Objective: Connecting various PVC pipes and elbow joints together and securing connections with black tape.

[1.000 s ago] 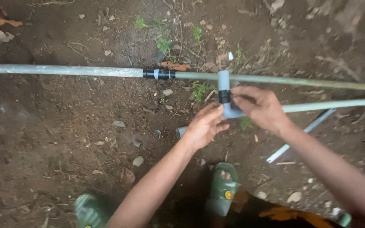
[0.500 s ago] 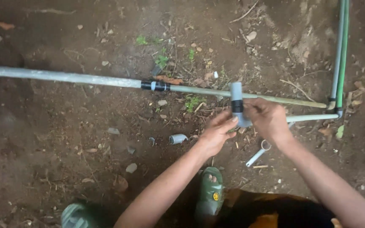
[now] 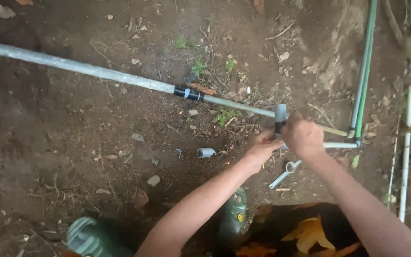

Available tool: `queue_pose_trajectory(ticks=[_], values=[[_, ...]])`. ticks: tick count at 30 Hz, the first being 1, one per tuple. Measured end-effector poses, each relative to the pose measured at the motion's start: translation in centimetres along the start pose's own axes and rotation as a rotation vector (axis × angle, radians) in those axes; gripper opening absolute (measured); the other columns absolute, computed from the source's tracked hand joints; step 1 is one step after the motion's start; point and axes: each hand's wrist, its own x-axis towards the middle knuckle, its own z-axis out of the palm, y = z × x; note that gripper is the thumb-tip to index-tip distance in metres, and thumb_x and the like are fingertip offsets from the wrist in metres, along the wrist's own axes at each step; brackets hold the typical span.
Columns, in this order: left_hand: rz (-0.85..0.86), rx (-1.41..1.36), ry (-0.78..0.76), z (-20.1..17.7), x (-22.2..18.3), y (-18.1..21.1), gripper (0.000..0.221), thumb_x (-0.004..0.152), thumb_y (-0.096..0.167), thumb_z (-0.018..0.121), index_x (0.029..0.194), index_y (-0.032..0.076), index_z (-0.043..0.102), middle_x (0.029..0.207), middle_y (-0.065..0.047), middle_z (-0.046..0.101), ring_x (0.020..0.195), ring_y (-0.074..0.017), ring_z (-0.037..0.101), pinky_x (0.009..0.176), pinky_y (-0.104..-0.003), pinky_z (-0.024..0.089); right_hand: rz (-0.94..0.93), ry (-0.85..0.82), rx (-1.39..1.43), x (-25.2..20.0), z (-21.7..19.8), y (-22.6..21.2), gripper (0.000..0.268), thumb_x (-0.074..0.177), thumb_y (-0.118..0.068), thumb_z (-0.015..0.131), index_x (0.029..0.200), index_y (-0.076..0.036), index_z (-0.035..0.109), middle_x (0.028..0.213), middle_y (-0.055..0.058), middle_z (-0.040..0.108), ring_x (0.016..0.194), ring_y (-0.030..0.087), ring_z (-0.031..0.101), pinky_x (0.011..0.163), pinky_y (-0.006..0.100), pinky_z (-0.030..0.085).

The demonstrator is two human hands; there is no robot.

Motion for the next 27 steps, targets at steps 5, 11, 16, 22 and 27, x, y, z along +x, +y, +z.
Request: queue_pose_trajectory(ticks=[5,11,16,22,27], values=[[-0.008,0.156,0.074,-0.1,0.5,-1.4,0.038,0.074,0.034,0.078,0.107,0.022,0.064,0.081,0.001,0.066,0.072,-0.0063,0.059,0.057,-0.022,0.045,-0.154,0.411,-0.100,-0.6,2.2,-1.8,0.013,0.075,-0.022,0.046,0.076,-0.012,0.055,0.062,0.013,0.058,0.061,0.031,0.063,0.059,0.045,0.049],[0.010,0.284,0.092,-0.1,0.2,-1.9,0.030,0.082,0.027,0.069,0.110,0.017,0.062,0.096,-0.005,0.067,0.088,-0.0163,0.063,0.071,-0.029,0.047,-0.527,0.922,-0.186,-1.0,1.8,-1.4,0.008,0.058,-0.014,0.055,0.065,-0.011,0.054,0.050,0.007,0.047,0.043,0.026,0.056,0.040,0.039,0.041],[-0.037,0.454,0.087,0.4,-0.3,-0.7,0.028,0.085,0.032,0.064,0.112,0.026,0.060,0.102,0.005,0.066,0.096,-0.0138,0.063,0.079,-0.029,0.048,-0.576,0.970,-0.195,-2.0,0.8,-0.8,0.008,0.055,-0.008,0.053,0.063,-0.009,0.052,0.049,0.010,0.047,0.040,0.026,0.051,0.044,0.035,0.041],[-0.183,0.134,-0.073,2.0,-2.8,4.6,0.038,0.088,0.010,0.055,0.126,0.014,0.051,0.115,-0.005,0.058,0.091,-0.0155,0.057,0.075,-0.021,0.051,-0.269,0.325,-0.090,-0.9,-0.7,0.7,0.047,0.109,-0.011,0.034,0.063,-0.013,0.046,0.045,-0.005,0.044,0.029,0.004,0.030,0.027,0.017,0.019],[-0.192,0.211,0.013,3.2,-3.2,7.4,0.031,0.087,0.015,0.060,0.117,0.014,0.057,0.107,-0.003,0.064,0.089,-0.0146,0.061,0.080,-0.020,0.053,-0.293,0.257,0.228,-1.6,-6.4,2.3,0.026,0.103,0.000,0.042,0.084,0.006,0.059,0.059,0.010,0.058,0.037,0.015,0.053,0.024,0.022,0.042]])
